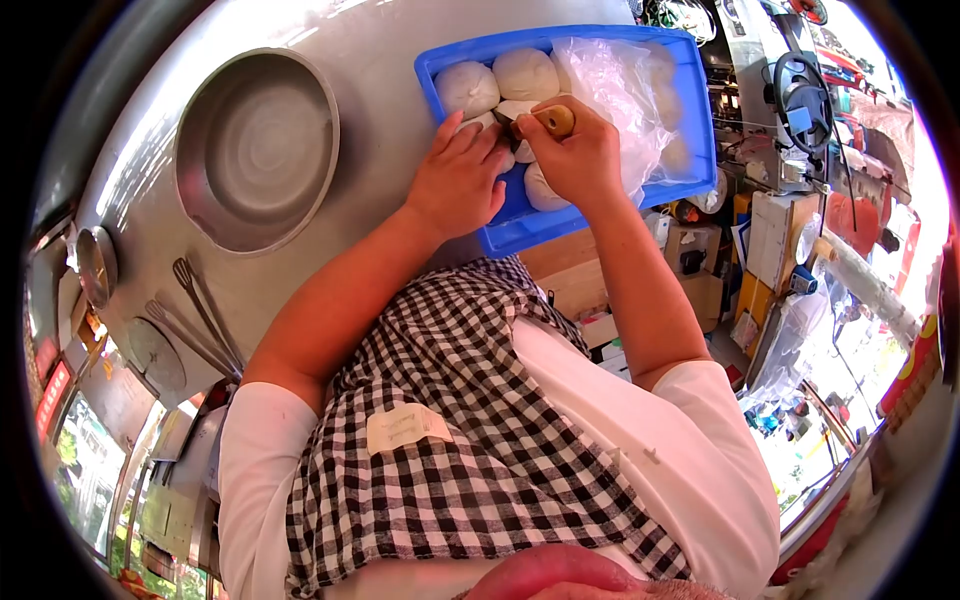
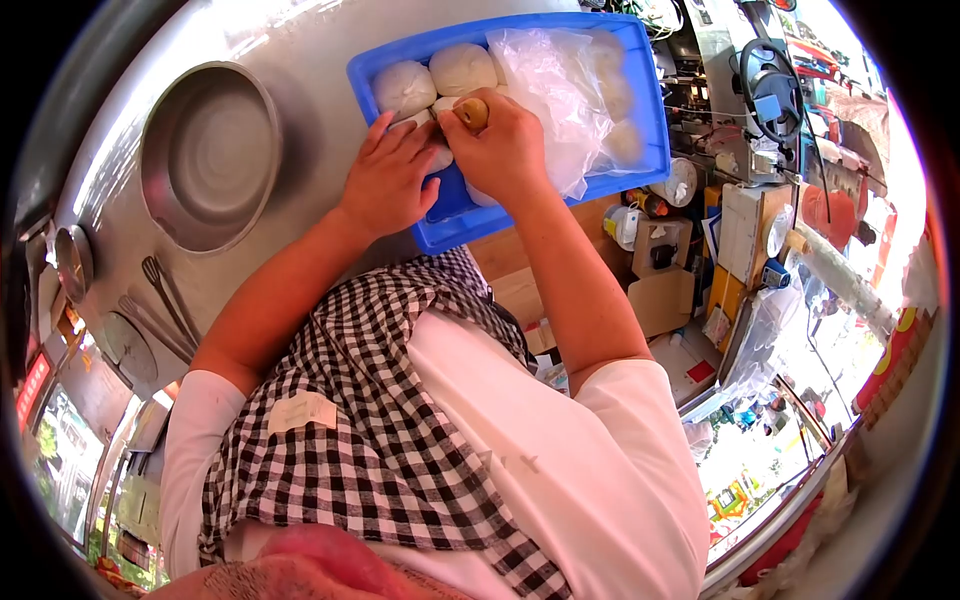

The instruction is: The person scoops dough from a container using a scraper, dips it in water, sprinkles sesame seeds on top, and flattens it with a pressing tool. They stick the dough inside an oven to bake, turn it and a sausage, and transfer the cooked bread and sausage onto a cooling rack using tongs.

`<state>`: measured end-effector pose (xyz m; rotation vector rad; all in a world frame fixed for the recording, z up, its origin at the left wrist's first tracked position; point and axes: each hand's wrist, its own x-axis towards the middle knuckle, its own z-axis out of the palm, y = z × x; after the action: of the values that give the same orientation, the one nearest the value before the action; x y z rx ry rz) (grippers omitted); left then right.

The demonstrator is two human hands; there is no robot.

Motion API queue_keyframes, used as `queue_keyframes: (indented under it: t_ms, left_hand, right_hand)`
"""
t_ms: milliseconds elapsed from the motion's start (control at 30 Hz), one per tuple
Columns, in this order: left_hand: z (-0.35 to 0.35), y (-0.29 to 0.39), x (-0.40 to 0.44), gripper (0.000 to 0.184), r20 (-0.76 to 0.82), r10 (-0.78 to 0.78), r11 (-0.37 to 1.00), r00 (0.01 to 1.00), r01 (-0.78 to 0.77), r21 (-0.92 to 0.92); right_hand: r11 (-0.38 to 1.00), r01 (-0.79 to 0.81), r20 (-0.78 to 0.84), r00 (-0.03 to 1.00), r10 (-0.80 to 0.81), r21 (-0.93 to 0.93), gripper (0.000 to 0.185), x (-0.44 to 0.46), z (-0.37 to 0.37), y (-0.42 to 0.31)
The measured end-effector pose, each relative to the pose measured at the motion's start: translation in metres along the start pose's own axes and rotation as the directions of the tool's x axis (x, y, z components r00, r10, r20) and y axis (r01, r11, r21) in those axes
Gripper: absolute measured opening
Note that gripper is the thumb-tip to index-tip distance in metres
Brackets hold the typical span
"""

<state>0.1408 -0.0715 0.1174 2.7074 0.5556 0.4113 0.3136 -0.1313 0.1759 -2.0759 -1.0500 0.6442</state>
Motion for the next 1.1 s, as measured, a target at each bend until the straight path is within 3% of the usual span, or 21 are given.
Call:
queue_keyframes:
  t_ms: [67,167,267,767,1100]
  left_hand:
    - [0.0,-0.001,-0.002,0.046,0.008,-0.012,1.0,1.0,0.012,0.008]
    - [0.001,-0.001,0.0,0.045,0.019,-0.016,1.0,1.0,0.016,0.009]
    - [0.0,-0.003,-0.002,0.044,0.024,-0.017,1.0,1.0,0.017,0.008]
    - [-0.002,-0.004,-0.006,0.04,0.019,-0.029,1.0,0.999,0.029,0.0]
    - [-0.003,-0.004,-0.006,0.039,0.025,-0.035,0.999,0.999,0.035,-0.009]
  right_hand:
    - [0.999,0.02,0.041,0.999,-0.019,-0.039,0.018,-0.001,0.0,-0.001]
    - [0.998,0.03,0.007,1.0,-0.031,0.056,0.024,0.005,-0.001,0.01]
    - [0.995,-0.073,0.007,0.997,0.073,0.075,0.024,0.005,-0.014,0.009]
    - [0.984,0.149,-0.083,0.984,-0.158,-0.101,0.02,-0.019,-0.027,0.001]
    - [0.985,0.157,-0.091,0.982,-0.163,-0.074,0.016,-0.033,-0.025,0.003]
